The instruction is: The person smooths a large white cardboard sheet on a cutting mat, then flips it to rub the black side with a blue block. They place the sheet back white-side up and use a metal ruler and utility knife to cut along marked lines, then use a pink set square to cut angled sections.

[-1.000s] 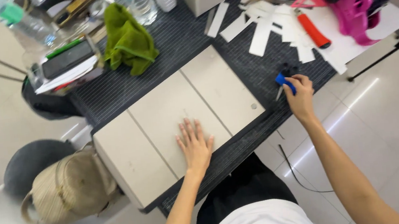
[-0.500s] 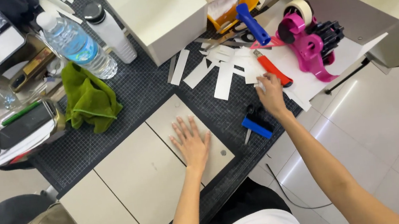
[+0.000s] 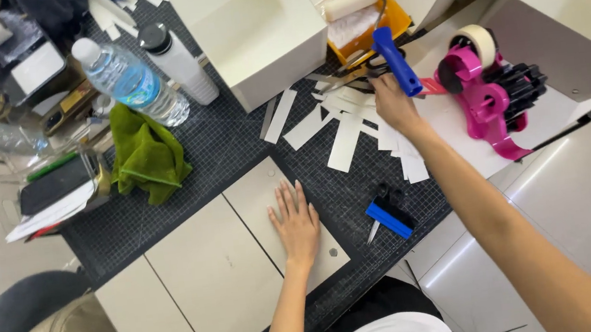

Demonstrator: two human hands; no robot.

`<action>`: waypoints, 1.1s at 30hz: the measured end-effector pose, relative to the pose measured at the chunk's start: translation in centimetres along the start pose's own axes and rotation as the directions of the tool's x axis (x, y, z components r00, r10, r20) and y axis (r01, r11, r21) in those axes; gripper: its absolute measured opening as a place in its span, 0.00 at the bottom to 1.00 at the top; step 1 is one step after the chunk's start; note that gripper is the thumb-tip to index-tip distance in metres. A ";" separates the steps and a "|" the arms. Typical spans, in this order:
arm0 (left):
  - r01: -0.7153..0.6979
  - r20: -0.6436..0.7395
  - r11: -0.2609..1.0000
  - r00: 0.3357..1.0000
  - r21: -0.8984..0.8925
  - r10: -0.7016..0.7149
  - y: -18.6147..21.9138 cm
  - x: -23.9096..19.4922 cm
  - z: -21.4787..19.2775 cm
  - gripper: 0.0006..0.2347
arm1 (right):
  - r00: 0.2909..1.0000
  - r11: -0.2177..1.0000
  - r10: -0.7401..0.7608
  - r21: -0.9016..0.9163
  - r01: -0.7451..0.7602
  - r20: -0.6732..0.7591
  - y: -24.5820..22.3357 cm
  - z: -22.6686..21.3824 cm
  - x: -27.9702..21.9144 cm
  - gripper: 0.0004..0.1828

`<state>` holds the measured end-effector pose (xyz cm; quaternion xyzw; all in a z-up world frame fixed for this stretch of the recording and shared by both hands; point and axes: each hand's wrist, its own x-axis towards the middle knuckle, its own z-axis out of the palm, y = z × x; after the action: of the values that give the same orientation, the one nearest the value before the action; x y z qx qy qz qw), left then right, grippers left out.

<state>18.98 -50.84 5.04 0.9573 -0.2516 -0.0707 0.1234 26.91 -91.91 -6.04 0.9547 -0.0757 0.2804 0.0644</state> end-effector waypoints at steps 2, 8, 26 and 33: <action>0.036 -0.010 0.999 0.999 -0.015 -0.036 0.0 0.1 0.0 0.25 | 0.985 0.980 0.057 0.178 -0.086 0.162 1.0 0.7 1.3 0.21; 0.139 -0.082 0.990 0.987 -0.029 -0.141 -1.8 -0.7 -0.5 0.25 | 0.808 0.969 -0.039 0.220 -0.113 0.587 -0.4 -2.9 4.6 0.24; 0.167 -0.163 0.986 0.973 -0.005 -0.165 -3.4 -1.2 -1.5 0.24 | 0.258 -0.282 -0.098 0.222 -0.933 0.961 -11.8 -25.7 1.2 0.12; 0.135 -0.130 0.984 0.980 -0.119 -0.150 -5.6 -0.3 0.3 0.22 | 0.509 -0.074 0.109 0.517 -0.853 0.854 -26.1 -27.6 -5.4 0.19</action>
<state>21.24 -45.99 3.20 0.9673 -0.1687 -0.0266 0.1873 12.68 -61.15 11.92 0.6770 -0.2684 -0.0439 -0.6839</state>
